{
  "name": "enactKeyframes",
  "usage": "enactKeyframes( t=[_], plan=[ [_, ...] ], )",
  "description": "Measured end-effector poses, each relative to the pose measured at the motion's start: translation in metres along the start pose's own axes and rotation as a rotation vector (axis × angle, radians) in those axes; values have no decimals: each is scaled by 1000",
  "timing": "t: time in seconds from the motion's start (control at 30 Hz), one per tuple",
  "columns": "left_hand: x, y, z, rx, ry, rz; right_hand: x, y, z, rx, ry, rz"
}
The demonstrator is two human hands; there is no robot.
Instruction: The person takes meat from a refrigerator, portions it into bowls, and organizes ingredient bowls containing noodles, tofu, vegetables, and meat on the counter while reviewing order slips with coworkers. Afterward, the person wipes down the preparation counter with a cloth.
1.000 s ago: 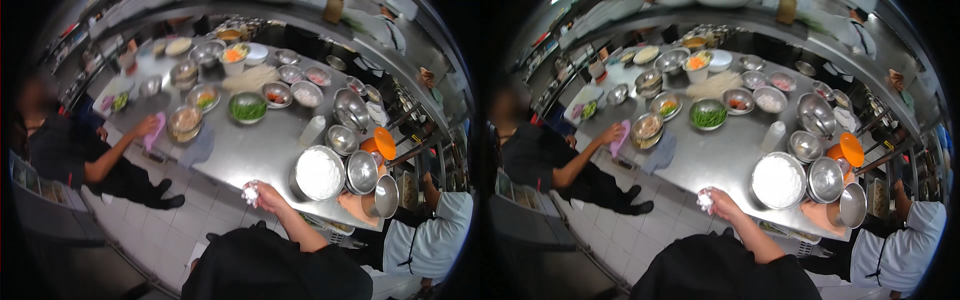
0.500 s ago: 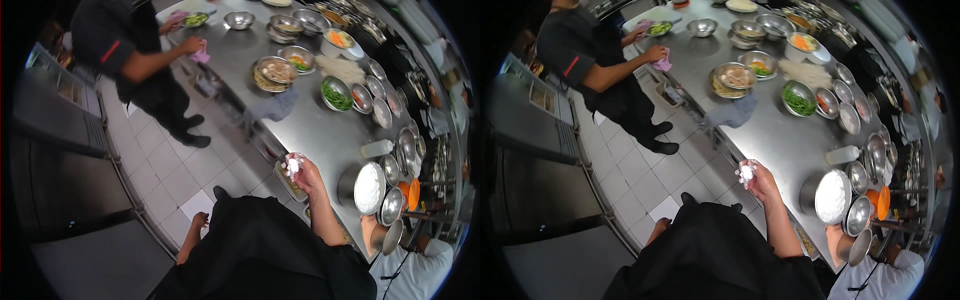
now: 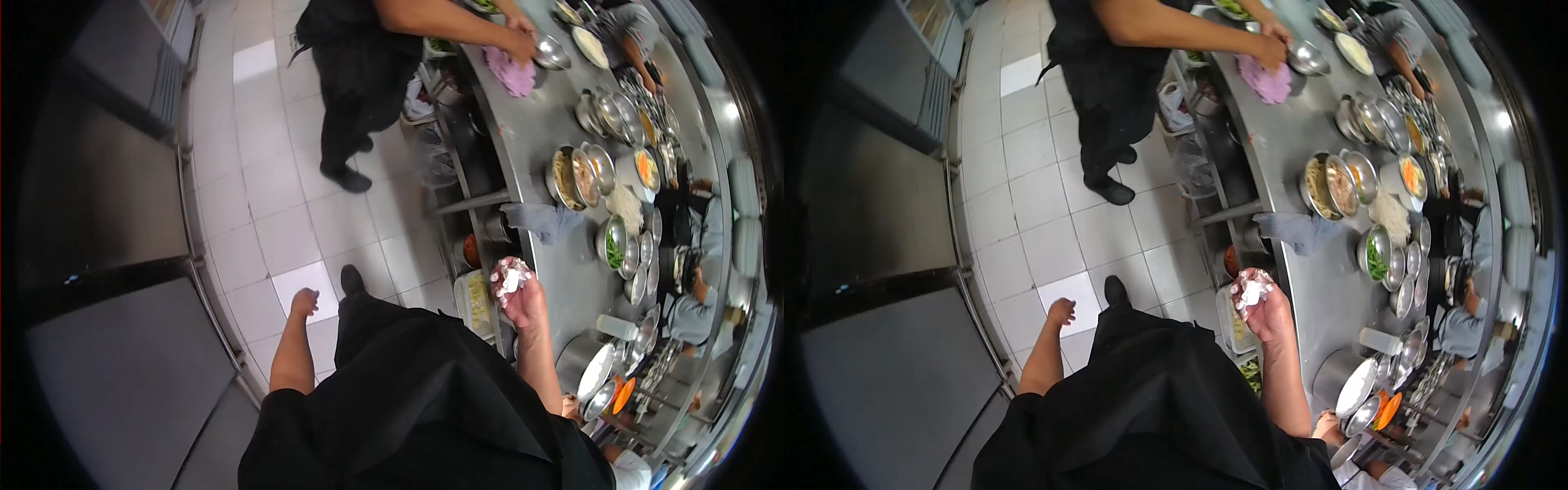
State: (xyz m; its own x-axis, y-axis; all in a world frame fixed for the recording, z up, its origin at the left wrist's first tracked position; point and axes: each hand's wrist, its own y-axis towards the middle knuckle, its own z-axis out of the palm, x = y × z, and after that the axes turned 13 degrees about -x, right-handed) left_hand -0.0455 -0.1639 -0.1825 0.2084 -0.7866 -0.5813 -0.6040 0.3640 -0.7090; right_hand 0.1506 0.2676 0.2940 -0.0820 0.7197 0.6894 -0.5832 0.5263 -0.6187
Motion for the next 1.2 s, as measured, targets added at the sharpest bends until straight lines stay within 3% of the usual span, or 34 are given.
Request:
enactKeyframes(
  t=[0.07, 0.3, 0.47, 0.63, 0.77, 0.9, 0.97, 1.07, 1.13, 1.17, 1.2],
  plan=[
    [-36, -28, -30, -91, -167, -225, -2, 12, 28, -11, -49, 29],
    [-2, -77, -54, -135, -559, -463, -19, 49, 131, 154, -155, 157],
    [-28, -115, -103, -184, -745, -444, -52, 83, 198, 279, -212, 283],
    [-102, -75, -209, -233, -740, -303, -86, 134, 257, 400, -200, 357],
    [-150, -8, -305, -318, -639, -198, -101, 188, 325, 449, -200, 403],
    [-157, 48, -380, -427, -481, -99, -97, 247, 412, 458, -203, 417],
    [-137, 70, -419, -501, -60, -72, -92, 288, 461, 486, -167, 421],
    [-78, 86, -462, -423, 82, -218, -70, 332, 535, 405, -146, 399],
    [-29, 98, -490, -251, 168, -353, -59, 369, 578, 396, -99, 388],
    [-44, 90, -511, -148, 338, -372, -55, 392, 594, 361, -91, 371],
    [-50, 90, -525, -97, 262, -555, -49, 417, 607, 377, -43, 386]
  ],
)
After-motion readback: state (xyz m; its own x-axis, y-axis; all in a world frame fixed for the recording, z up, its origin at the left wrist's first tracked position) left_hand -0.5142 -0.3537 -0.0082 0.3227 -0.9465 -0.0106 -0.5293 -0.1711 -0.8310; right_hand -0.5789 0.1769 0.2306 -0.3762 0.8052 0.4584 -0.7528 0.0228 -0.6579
